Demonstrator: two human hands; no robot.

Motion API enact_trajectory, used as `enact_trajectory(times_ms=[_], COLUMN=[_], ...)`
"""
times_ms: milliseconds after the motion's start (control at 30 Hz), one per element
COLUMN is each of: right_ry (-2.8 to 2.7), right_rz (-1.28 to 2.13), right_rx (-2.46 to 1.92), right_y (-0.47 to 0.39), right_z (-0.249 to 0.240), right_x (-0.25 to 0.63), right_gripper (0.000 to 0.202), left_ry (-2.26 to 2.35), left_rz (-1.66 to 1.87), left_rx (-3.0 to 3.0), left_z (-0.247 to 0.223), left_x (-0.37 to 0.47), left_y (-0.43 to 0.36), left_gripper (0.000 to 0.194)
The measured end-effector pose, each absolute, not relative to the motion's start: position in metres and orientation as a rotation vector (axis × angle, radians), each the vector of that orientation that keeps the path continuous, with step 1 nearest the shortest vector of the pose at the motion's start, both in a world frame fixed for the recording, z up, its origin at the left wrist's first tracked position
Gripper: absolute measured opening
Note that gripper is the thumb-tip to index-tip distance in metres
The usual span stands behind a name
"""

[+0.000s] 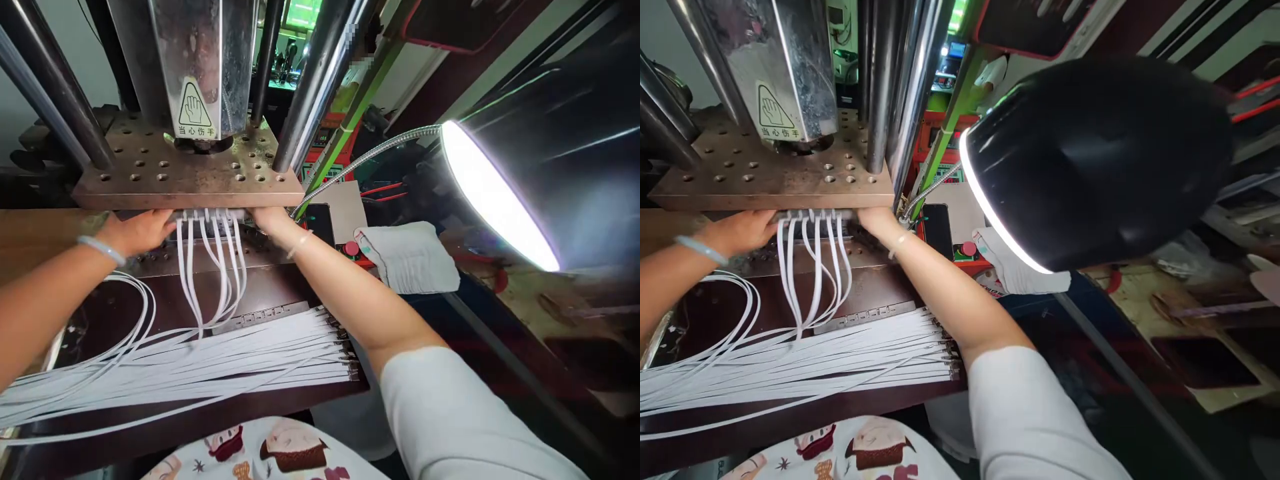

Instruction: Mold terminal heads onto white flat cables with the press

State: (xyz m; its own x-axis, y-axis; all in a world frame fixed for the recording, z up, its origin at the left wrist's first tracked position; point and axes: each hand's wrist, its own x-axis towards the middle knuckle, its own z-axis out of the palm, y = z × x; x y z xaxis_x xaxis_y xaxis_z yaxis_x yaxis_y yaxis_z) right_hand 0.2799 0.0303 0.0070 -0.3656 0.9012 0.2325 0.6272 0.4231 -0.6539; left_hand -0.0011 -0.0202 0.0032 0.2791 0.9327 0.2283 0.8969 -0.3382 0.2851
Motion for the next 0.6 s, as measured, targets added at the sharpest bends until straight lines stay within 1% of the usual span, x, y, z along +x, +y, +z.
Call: enact_trajectory(times_ms=[67,133,200,233,267,333,400,433,467,500,567,600], right_ry=[-2.101,-2.091,-2.047,-2.024,-1.999,-1.929,-1.858,-1.841,-1.842,-1.865,-1.926,-1.932], right_rz=[0.777,1.059,1.276,1.299,1.258,1.053,0.824,0.737,0.680,0.662,0.726,0.839], right_rx=[-1.322,-1.269,-1.227,-1.244,-1.263,-1.206,-0.989,-0.850,-0.710,-0.578,-0.385,-0.358], right_y=[0.005,-0.016,-0.029,-0.033,-0.036,-0.044,-0.059,-0.071,-0.085,-0.100,-0.134,-0.151], right_z=[0.003,-0.002,-0.008,-0.010,-0.010,-0.001,0.022,0.038,0.056,0.075,0.109,0.121], right_x=[0.296,0.299,0.293,0.290,0.289,0.290,0.293,0.294,0.294,0.293,0.295,0.301], right_gripper=[0.022,0.019,0.016,0.016,0.017,0.018,0.015,0.014,0.013,0.012,0.014,0.014], left_ry=[1.637,1.504,1.433,1.429,1.452,1.583,1.691,1.654,1.557,1.403,1.122,1.068], left_rz=[0.308,0.101,0.039,0.081,0.196,0.593,1.080,1.252,1.335,1.335,1.139,1.053], left_rx=[2.604,2.733,2.772,2.758,2.708,2.487,2.179,2.068,2.012,2.001,1.987,1.977], left_z=[0.000,-0.004,-0.006,-0.006,-0.004,0.006,0.023,0.033,0.043,0.052,0.068,0.073], left_x=[0.012,0.035,0.053,0.057,0.058,0.052,0.049,0.053,0.063,0.078,0.115,0.132], left_y=[-0.048,-0.068,-0.079,-0.083,-0.088,-0.100,-0.121,-0.133,-0.145,-0.158,-0.179,-0.186], left_gripper=[0.026,0.028,0.028,0.029,0.031,0.036,0.047,0.051,0.053,0.055,0.060,0.057])
